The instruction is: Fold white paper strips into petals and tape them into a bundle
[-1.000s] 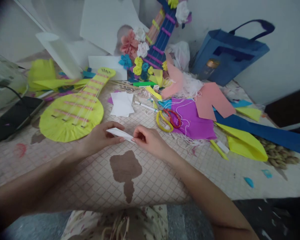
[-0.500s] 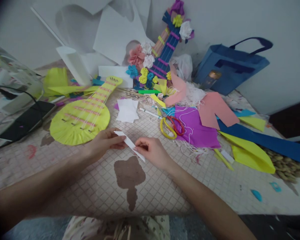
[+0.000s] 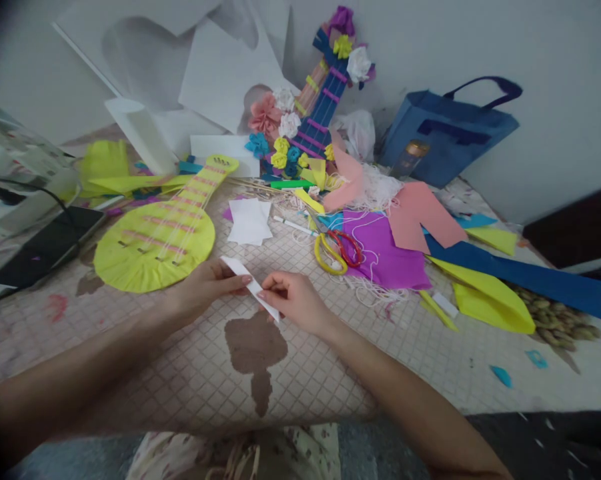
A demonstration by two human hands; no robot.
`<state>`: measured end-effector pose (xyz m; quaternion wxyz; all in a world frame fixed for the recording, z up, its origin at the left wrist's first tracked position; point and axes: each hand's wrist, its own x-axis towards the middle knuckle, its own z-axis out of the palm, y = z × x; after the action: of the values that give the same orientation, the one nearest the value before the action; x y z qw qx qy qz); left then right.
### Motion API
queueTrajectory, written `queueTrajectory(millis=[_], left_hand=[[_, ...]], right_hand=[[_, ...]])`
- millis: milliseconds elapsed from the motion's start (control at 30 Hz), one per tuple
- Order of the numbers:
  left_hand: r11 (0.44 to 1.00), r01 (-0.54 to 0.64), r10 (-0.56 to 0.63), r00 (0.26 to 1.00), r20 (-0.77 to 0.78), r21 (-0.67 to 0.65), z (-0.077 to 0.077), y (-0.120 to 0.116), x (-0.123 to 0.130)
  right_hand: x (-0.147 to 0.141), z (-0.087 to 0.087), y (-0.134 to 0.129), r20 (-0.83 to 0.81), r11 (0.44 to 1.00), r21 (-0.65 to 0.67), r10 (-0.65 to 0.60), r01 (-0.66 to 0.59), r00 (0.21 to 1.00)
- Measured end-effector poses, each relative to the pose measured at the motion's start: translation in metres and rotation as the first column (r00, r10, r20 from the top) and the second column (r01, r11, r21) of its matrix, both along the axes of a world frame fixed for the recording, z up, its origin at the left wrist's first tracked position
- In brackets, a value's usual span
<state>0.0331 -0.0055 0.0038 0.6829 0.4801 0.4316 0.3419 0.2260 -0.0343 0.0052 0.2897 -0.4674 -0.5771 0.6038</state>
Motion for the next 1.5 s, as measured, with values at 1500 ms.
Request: queueTrajectory(millis=[1500], left_hand=[[0.978,-0.171,0.181,0.980,0.080,-0.116,0.001,0.001,0.002]], right_hand=[[-0.007,-0.003,0.003,-0.049,0.998,-0.021,-0.065,0.064,0.997]])
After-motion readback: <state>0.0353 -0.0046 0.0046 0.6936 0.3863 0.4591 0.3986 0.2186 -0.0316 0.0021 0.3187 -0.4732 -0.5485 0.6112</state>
